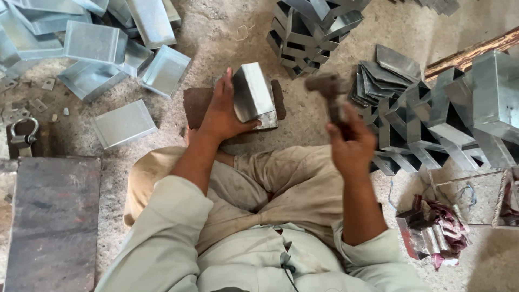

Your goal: The person sits cross-legged on the floor and repeatedly hammers small rectangular metal pieces on a metal block. They pick up each piece, position it on the block, strike it with a hammer, and then place it aside. The process is repeated for multiple pieces.

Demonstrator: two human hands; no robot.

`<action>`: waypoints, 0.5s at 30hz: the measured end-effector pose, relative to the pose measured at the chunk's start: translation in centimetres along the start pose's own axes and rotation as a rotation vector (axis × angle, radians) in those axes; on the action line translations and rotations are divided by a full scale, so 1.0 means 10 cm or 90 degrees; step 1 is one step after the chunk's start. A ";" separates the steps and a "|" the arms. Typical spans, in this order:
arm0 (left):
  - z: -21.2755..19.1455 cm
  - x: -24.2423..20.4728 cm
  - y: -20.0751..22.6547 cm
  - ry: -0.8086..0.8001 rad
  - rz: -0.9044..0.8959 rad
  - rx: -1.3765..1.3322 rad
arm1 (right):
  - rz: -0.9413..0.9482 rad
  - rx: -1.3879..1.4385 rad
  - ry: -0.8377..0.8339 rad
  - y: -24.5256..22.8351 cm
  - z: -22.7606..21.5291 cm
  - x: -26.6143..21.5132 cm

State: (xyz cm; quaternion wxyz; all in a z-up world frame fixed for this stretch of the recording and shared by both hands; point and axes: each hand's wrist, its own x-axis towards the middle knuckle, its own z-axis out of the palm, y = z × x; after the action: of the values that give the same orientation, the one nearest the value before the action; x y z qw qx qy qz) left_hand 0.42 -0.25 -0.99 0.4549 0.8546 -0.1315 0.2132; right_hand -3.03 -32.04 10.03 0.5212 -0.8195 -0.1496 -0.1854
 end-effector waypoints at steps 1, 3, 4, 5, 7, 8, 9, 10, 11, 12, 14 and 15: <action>0.02 0.01 -0.02 0.014 0.004 -0.010 | -0.058 0.041 0.023 -0.13 -0.09 0.05; 0.07 0.01 -0.04 0.045 0.010 -0.031 | -0.156 0.087 0.088 -0.43 -0.20 0.09; 0.08 0.02 -0.05 0.032 -0.010 -0.015 | -0.197 0.092 0.131 -0.56 -0.25 0.12; 0.08 0.03 -0.05 0.015 -0.031 0.000 | -0.246 0.146 0.147 -0.67 -0.27 0.14; 0.08 0.02 -0.06 0.005 -0.042 0.018 | -0.340 0.256 0.180 -0.74 -0.26 0.12; 0.07 0.02 -0.05 0.012 -0.032 0.021 | -0.363 0.240 0.206 -0.68 -0.19 0.13; 0.06 0.04 -0.05 0.017 -0.016 0.026 | -0.389 0.223 0.237 -0.58 -0.08 0.13; 0.05 0.04 -0.05 0.023 -0.015 0.026 | -0.384 0.112 0.244 -0.44 0.14 0.12; 0.05 0.04 -0.05 0.029 -0.013 0.026 | -0.376 -0.001 0.250 -0.34 0.26 0.11; 0.06 0.03 -0.04 0.034 -0.011 0.025 | -0.255 -0.042 0.088 -0.30 0.31 -0.02; 0.08 0.07 -0.05 0.034 -0.014 0.036 | -0.133 -0.099 -0.071 -0.30 0.35 -0.16; 0.09 0.05 -0.06 0.029 -0.019 0.041 | -0.125 -0.118 -0.071 -0.31 0.33 -0.19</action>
State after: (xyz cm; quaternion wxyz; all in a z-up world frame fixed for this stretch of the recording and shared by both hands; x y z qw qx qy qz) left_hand 1.29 -0.70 -1.62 0.4334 0.8654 -0.1016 0.2301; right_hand -5.61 -27.87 10.40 0.4139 -0.8543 -0.2400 -0.2030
